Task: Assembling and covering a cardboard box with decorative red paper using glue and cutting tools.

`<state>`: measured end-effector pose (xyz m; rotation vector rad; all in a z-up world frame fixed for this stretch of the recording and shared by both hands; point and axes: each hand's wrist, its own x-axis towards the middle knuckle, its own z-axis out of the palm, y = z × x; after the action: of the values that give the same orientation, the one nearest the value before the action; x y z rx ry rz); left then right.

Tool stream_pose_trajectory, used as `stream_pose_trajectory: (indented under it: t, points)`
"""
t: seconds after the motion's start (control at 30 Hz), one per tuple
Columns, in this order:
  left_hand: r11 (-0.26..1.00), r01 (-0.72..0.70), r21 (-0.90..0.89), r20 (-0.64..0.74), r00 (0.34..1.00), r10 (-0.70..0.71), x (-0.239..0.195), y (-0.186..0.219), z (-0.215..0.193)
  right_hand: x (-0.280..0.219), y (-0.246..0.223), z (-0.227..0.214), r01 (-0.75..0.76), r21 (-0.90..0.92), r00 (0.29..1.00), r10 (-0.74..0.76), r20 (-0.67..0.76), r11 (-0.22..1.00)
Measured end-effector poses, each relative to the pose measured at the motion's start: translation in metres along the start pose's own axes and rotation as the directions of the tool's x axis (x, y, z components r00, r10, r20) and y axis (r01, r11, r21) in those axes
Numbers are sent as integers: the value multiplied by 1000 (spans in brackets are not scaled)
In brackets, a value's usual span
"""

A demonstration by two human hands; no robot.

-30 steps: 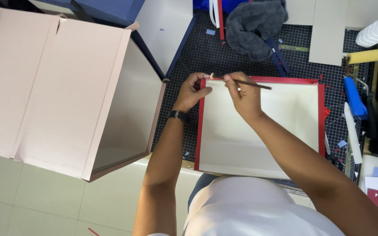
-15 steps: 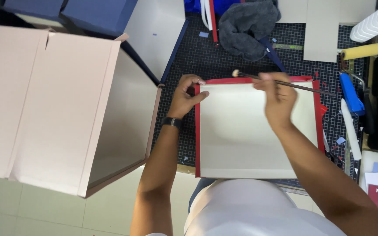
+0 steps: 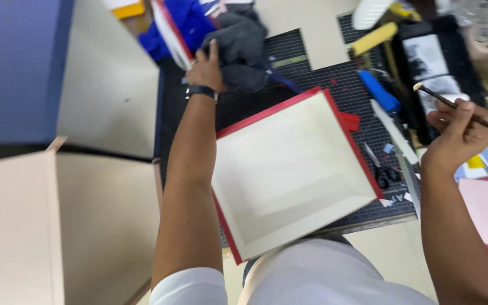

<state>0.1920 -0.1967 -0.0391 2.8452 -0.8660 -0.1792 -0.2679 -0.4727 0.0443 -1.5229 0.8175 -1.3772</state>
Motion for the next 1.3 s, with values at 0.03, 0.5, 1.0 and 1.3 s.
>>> stream_pose_trajectory:
  t: [0.03,0.5,1.0,1.3]
  points:
    - [999,45,31,57,997,-46,18,-7,24,3,4,-10,46,-57,999,-45,19,997]
    - [991,-124,55,-69,989,128,19,27,-10,49,91,-108,735,-518,634,-171,754,438]
    - [547,-307,-779,-287,950,124,-23,186,-27,37,-37,114,526,-140,600,-250,760,839]
    - [290,-714,-638,-661,700,270,-105,242,-72,37,-52,233,-112,36,763,63,643,993]
